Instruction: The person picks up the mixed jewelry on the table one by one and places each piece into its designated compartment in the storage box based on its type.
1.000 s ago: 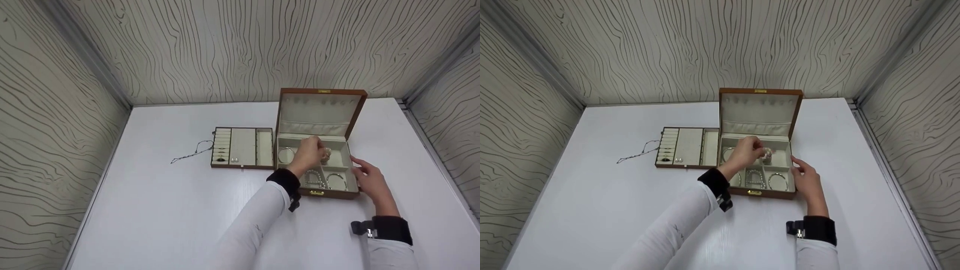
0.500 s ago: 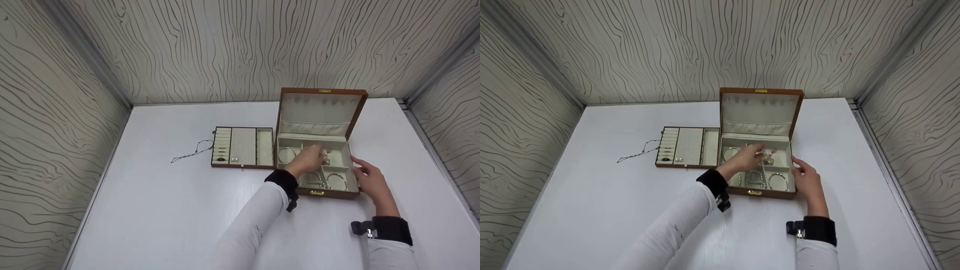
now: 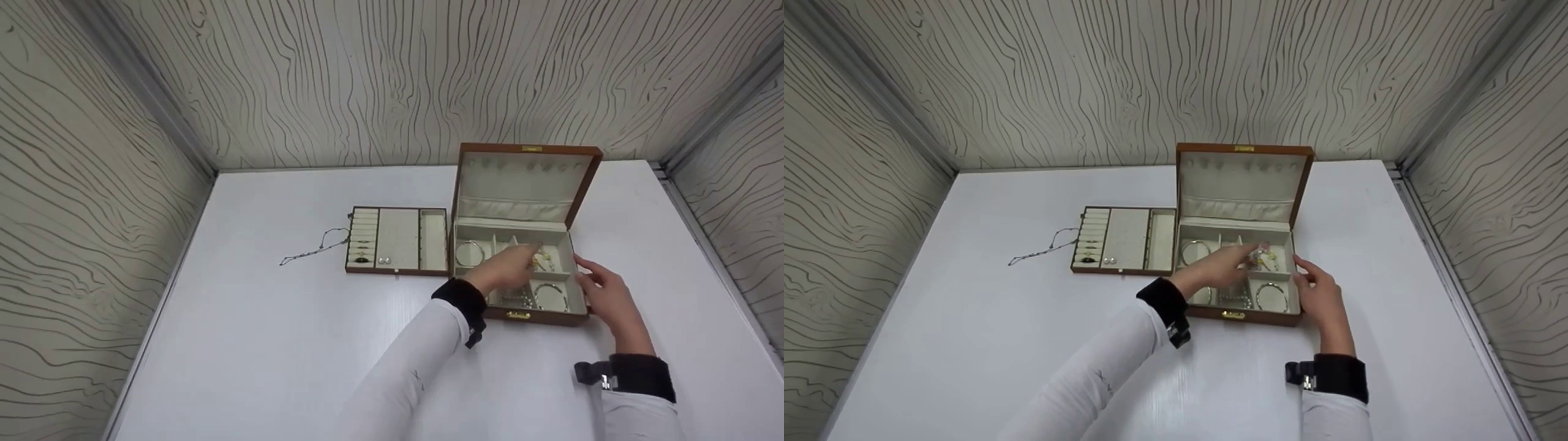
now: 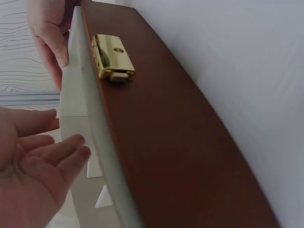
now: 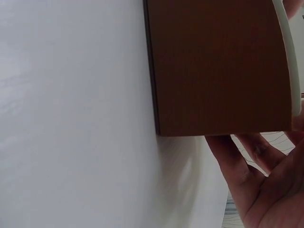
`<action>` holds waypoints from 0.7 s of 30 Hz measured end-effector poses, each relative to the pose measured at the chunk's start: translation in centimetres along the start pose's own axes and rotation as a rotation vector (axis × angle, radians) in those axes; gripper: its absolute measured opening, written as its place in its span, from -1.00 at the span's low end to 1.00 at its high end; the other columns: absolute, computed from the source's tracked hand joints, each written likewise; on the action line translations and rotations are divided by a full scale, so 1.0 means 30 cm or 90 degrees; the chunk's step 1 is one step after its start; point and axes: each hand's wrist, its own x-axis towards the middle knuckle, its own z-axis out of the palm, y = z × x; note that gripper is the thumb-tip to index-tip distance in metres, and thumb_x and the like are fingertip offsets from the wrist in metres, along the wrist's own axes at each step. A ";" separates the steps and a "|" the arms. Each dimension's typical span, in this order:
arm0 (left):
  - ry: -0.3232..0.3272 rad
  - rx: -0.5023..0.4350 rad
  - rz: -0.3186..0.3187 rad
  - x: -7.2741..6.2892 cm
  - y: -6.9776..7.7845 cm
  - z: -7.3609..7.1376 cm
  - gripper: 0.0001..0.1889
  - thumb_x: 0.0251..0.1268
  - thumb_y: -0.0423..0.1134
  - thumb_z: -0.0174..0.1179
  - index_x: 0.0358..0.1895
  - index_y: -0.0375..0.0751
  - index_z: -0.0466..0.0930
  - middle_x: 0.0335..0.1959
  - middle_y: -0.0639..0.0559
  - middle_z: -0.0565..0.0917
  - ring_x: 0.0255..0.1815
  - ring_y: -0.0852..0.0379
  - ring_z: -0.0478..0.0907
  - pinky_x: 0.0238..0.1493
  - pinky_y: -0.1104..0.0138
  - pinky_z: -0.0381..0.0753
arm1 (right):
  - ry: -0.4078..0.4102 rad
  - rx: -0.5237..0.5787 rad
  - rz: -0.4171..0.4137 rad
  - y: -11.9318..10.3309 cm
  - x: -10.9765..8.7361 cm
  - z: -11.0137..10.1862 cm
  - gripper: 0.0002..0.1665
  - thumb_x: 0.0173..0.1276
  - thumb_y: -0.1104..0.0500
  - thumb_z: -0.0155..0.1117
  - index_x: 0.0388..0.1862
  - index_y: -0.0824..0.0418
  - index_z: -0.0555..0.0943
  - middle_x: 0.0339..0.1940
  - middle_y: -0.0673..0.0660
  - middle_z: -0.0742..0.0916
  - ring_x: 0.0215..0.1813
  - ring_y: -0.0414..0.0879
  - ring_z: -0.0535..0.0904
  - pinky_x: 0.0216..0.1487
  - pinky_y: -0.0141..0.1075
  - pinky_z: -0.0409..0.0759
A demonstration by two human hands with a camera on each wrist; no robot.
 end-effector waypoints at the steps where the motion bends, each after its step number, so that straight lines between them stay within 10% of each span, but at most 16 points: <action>1: -0.003 0.014 0.001 -0.006 0.004 -0.007 -0.38 0.42 -0.42 0.01 0.52 -0.14 0.15 0.42 0.07 0.36 0.33 0.25 0.35 0.31 0.50 0.24 | 0.000 -0.002 -0.001 0.000 0.001 0.000 -0.36 0.61 -0.02 -0.11 0.57 0.12 0.14 0.25 0.48 0.46 0.04 0.07 0.50 -0.24 -0.34 0.60; 9: 0.038 0.168 0.013 -0.084 0.032 -0.107 -0.53 0.40 -0.22 0.17 0.35 0.08 0.44 0.21 0.17 0.53 0.14 0.23 0.49 -0.06 0.42 0.56 | -0.004 -0.011 0.002 -0.005 -0.002 0.000 -0.36 0.61 -0.03 -0.12 0.57 0.09 0.12 0.28 0.48 0.44 0.11 0.13 0.46 -0.21 -0.36 0.55; 21: 0.191 0.245 0.062 -0.325 -0.057 -0.245 -0.58 0.39 -0.13 0.21 0.29 -0.01 0.50 0.00 0.08 0.58 -0.34 0.23 0.53 -0.49 0.46 0.47 | -0.008 -0.007 0.004 0.000 0.002 -0.004 -0.36 0.61 -0.02 -0.12 0.57 0.11 0.12 0.28 0.49 0.43 0.11 0.14 0.47 -0.22 -0.31 0.59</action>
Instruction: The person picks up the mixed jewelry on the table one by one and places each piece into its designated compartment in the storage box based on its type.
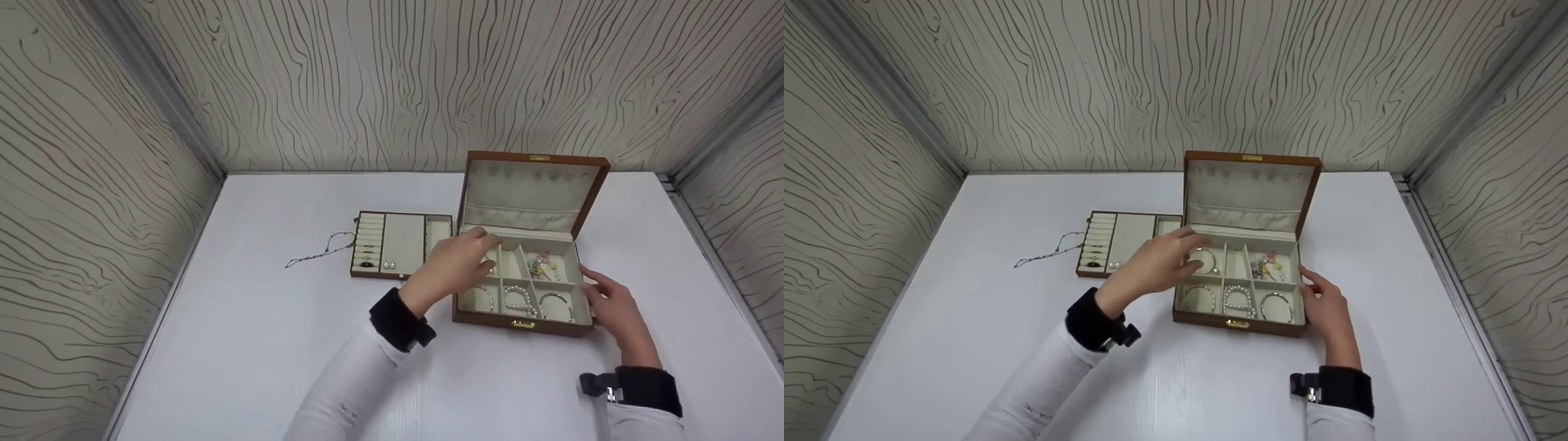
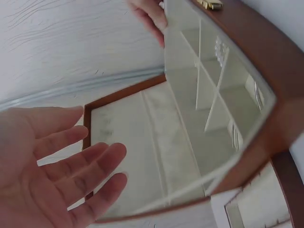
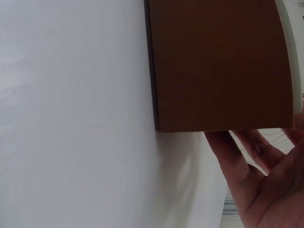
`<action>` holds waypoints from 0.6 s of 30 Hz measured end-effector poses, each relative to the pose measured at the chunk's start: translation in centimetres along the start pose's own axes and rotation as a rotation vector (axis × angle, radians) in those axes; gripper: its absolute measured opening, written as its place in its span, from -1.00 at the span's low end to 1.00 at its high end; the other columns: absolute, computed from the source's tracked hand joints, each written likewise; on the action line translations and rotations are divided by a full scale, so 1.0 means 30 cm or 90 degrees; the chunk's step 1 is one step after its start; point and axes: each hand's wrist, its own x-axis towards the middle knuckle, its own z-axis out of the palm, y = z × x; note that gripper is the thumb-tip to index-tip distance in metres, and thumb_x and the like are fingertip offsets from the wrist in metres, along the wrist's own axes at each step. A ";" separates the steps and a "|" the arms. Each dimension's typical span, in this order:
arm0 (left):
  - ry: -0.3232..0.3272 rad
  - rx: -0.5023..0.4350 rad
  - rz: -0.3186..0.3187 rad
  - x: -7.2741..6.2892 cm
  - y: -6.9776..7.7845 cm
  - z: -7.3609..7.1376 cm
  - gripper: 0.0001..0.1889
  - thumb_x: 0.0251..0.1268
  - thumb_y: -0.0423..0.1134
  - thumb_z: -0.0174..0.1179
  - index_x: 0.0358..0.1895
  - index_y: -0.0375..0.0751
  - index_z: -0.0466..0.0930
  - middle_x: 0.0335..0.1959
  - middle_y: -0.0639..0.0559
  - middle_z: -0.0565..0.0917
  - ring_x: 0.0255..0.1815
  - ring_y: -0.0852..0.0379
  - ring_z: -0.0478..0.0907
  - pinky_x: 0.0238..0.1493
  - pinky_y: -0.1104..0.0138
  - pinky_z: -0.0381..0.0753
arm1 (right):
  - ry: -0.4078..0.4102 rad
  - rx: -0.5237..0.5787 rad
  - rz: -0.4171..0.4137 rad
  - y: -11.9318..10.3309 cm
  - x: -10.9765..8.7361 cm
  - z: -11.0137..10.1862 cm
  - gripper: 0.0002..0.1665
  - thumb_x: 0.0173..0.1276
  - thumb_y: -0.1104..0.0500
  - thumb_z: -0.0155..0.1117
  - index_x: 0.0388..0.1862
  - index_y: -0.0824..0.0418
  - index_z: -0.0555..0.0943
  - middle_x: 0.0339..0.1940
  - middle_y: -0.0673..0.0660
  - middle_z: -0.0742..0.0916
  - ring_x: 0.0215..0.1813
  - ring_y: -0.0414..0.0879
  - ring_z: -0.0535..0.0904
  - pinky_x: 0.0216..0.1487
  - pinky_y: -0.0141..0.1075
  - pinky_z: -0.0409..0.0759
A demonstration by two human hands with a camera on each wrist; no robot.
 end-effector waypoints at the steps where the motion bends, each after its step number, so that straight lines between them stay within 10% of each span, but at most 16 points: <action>1: 0.009 0.002 -0.005 -0.018 -0.019 -0.005 -0.59 0.39 -0.14 0.21 0.28 -0.02 0.51 -0.02 0.07 0.59 -0.33 0.22 0.54 -0.49 0.45 0.48 | -0.002 0.005 0.003 0.000 -0.001 0.000 -0.35 0.61 -0.03 -0.12 0.58 0.11 0.11 0.28 0.49 0.42 0.10 0.14 0.48 -0.22 -0.30 0.60; 18: 0.128 -0.084 -0.296 -0.308 -0.476 -0.075 -0.59 0.34 -0.25 0.26 0.22 -0.25 0.54 0.10 -0.22 0.60 -0.09 -0.08 0.64 -0.18 0.08 0.65 | -0.011 0.025 -0.007 0.001 -0.003 -0.006 -0.34 0.60 -0.04 -0.10 0.58 0.11 0.10 0.28 0.49 0.41 0.06 0.07 0.49 -0.23 -0.29 0.62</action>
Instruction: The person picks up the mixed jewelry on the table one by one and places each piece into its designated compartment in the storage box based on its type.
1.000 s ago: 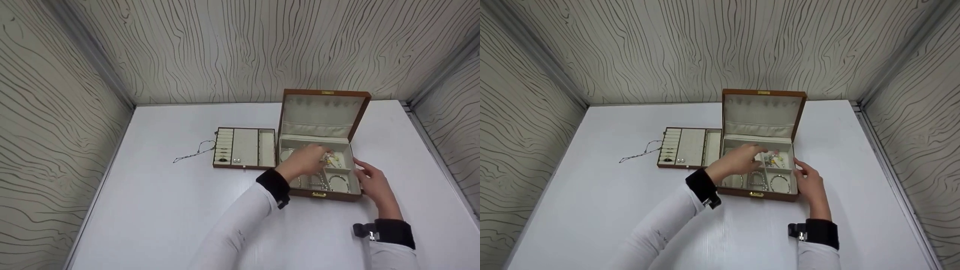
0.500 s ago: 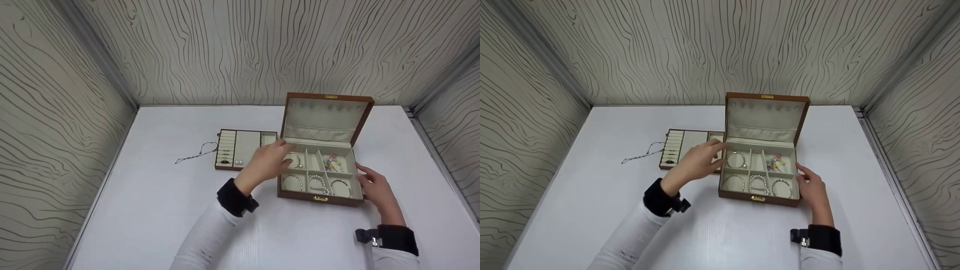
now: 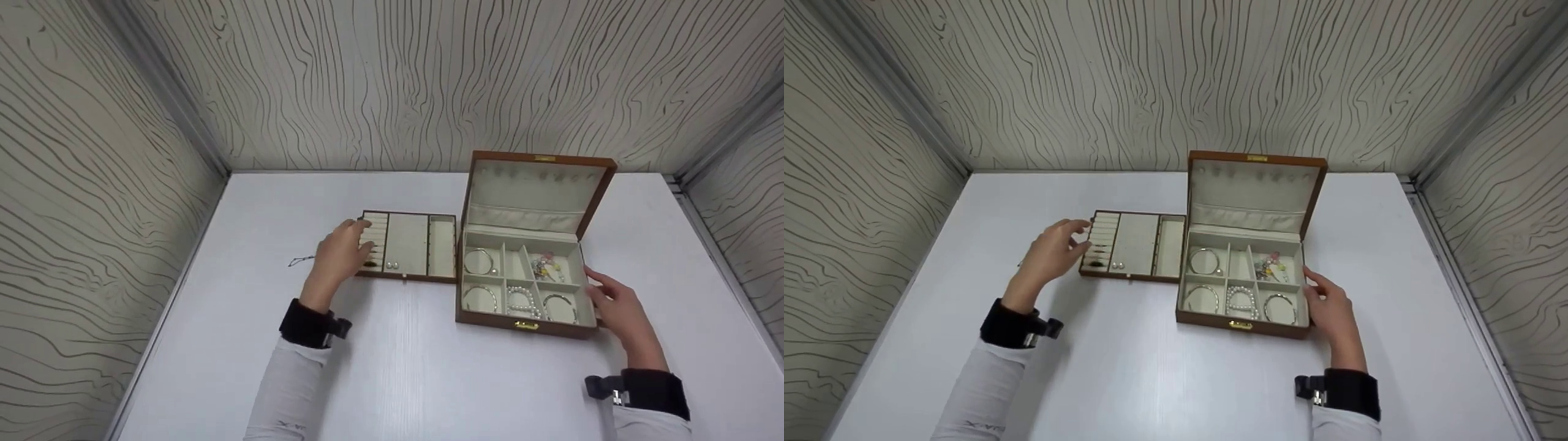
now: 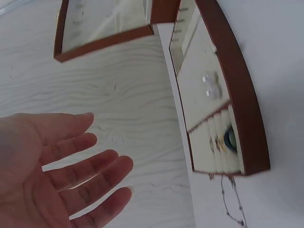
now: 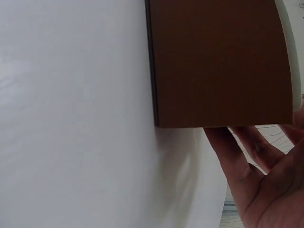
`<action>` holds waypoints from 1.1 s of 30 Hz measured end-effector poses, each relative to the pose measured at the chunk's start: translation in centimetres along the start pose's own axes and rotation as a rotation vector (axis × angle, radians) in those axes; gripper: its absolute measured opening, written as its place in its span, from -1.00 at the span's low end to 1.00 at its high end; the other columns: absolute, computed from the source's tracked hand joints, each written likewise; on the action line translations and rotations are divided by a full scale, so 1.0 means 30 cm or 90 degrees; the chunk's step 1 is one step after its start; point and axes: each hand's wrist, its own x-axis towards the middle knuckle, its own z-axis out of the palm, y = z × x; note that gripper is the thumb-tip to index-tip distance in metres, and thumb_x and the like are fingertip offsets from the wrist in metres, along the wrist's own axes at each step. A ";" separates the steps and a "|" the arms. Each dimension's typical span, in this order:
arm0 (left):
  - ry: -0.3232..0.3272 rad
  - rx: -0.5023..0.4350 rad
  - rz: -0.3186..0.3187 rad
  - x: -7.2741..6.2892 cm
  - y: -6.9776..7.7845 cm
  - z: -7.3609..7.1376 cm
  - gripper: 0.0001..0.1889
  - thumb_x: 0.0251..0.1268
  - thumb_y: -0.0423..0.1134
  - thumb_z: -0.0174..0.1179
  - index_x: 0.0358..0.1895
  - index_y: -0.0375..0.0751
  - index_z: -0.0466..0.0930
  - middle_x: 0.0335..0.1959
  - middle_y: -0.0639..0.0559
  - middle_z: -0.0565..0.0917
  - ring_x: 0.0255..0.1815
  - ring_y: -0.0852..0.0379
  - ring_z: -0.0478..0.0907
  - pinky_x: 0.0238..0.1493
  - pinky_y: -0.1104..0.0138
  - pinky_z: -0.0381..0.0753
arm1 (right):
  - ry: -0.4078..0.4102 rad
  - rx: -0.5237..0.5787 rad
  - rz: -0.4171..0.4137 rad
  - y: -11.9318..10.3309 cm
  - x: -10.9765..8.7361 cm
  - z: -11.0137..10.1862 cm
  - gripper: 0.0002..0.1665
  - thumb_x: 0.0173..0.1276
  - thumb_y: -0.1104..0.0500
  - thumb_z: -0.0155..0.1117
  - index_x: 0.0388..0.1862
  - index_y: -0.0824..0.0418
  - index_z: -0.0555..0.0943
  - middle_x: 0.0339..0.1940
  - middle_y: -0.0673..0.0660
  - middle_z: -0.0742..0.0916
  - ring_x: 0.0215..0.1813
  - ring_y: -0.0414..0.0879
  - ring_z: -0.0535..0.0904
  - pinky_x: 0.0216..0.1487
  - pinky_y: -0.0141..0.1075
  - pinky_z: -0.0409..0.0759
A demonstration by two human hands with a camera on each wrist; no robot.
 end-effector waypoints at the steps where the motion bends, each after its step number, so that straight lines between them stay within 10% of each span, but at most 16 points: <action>1: 0.008 -0.004 -0.021 -0.003 -0.031 -0.013 -0.59 0.33 -0.26 0.26 0.22 -0.26 0.54 0.08 -0.21 0.61 -0.10 -0.08 0.65 -0.20 0.07 0.65 | 0.001 -0.001 0.000 0.000 -0.001 -0.001 -0.34 0.60 -0.03 -0.10 0.58 0.11 0.10 0.28 0.49 0.41 0.05 0.07 0.49 -0.23 -0.29 0.62; 16: 0.076 -0.016 -0.237 -0.049 -0.397 -0.121 -0.64 0.34 -0.38 0.19 0.17 -0.40 0.54 0.00 -0.32 0.62 -0.02 -0.24 0.59 -0.08 -0.03 0.58 | -0.007 0.006 0.022 -0.007 -0.007 -0.007 -0.34 0.61 -0.04 -0.12 0.59 0.06 0.06 0.33 0.49 0.37 0.11 0.10 0.48 -0.21 -0.30 0.65; 33: 0.014 0.014 -0.211 0.063 -0.387 0.086 -0.75 0.29 -0.29 0.27 -0.06 -0.39 0.67 -0.10 -0.24 0.69 -0.06 -0.17 0.62 0.00 -0.04 0.52 | 0.003 -0.030 -0.007 -0.001 0.004 0.002 -0.34 0.60 -0.03 -0.09 0.57 0.14 0.13 0.27 0.50 0.43 0.08 0.08 0.48 -0.22 -0.34 0.59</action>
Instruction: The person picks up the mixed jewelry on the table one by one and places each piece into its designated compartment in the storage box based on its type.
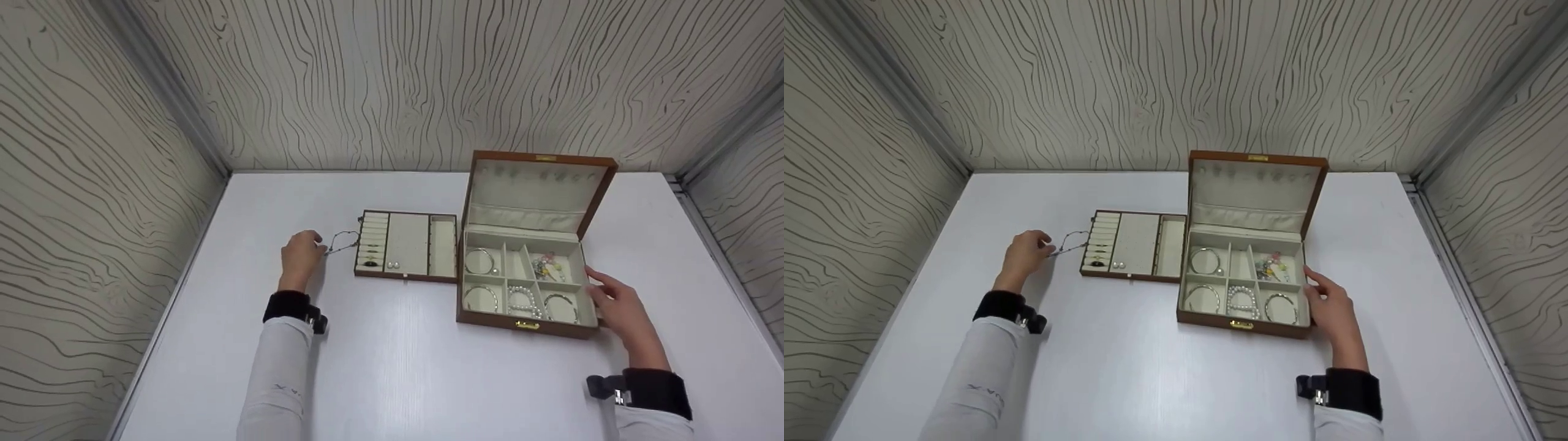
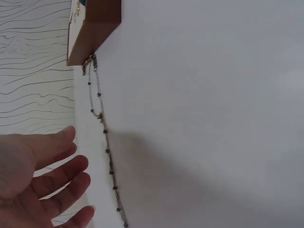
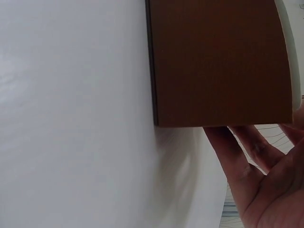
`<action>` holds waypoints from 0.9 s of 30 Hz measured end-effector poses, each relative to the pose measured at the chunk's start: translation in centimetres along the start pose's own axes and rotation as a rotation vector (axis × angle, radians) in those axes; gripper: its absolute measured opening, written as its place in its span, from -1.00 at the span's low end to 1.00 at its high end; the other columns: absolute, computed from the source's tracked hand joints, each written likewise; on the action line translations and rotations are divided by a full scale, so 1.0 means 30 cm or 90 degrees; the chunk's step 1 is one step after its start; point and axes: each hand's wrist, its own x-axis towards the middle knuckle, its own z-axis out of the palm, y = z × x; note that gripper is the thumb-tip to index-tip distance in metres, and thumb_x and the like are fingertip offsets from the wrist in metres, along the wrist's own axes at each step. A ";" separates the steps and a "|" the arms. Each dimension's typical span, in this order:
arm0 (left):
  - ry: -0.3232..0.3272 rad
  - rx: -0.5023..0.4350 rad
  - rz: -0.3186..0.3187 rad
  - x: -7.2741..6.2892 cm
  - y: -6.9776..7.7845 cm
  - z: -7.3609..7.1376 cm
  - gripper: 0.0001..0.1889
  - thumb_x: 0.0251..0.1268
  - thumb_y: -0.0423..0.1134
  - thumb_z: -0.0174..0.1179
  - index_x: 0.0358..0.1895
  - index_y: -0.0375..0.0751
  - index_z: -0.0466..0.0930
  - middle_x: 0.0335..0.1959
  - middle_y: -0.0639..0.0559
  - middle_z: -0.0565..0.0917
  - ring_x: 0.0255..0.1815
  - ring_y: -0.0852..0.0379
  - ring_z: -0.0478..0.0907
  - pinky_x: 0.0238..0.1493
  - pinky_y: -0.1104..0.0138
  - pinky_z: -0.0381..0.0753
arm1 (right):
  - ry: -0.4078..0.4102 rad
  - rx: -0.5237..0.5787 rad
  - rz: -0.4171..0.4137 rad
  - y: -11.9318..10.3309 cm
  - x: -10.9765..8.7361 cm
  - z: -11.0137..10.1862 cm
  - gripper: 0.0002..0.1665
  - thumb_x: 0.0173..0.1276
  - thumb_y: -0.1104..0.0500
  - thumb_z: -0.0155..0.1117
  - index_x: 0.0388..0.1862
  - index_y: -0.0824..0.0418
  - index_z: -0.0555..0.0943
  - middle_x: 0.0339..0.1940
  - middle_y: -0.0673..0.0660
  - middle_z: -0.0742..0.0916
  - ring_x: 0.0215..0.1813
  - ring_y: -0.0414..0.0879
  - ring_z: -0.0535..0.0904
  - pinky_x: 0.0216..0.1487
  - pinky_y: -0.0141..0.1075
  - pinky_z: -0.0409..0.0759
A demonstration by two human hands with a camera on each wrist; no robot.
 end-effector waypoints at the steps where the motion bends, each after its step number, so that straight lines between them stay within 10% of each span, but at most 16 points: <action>1: 0.001 -0.002 -0.005 0.007 0.004 0.012 -0.75 0.29 -0.28 0.27 -0.07 -0.38 0.67 -0.10 -0.24 0.70 -0.06 -0.18 0.62 0.01 -0.07 0.50 | -0.001 0.002 0.000 0.001 -0.001 0.000 -0.34 0.60 -0.03 -0.10 0.57 0.14 0.13 0.27 0.50 0.43 0.08 0.09 0.48 -0.22 -0.34 0.59; 12: 0.048 0.029 -0.029 0.013 0.006 0.070 -0.83 0.34 -0.28 0.21 -0.21 -0.36 0.66 -0.21 -0.24 0.68 -0.10 -0.20 0.59 0.03 -0.13 0.42 | 0.003 0.018 0.010 -0.001 -0.005 0.002 -0.35 0.60 -0.04 -0.11 0.57 0.10 0.12 0.27 0.48 0.44 0.09 0.08 0.49 -0.21 -0.32 0.61; 27: 0.044 0.015 -0.127 -0.015 -0.131 -0.021 -0.74 0.42 -0.23 0.10 -0.18 -0.44 0.59 -0.17 -0.35 0.64 -0.09 -0.31 0.59 0.02 -0.18 0.44 | -0.001 0.026 0.007 0.005 -0.004 -0.003 -0.34 0.59 -0.05 -0.09 0.57 0.10 0.12 0.27 0.47 0.43 0.04 -0.01 0.49 -0.22 -0.33 0.62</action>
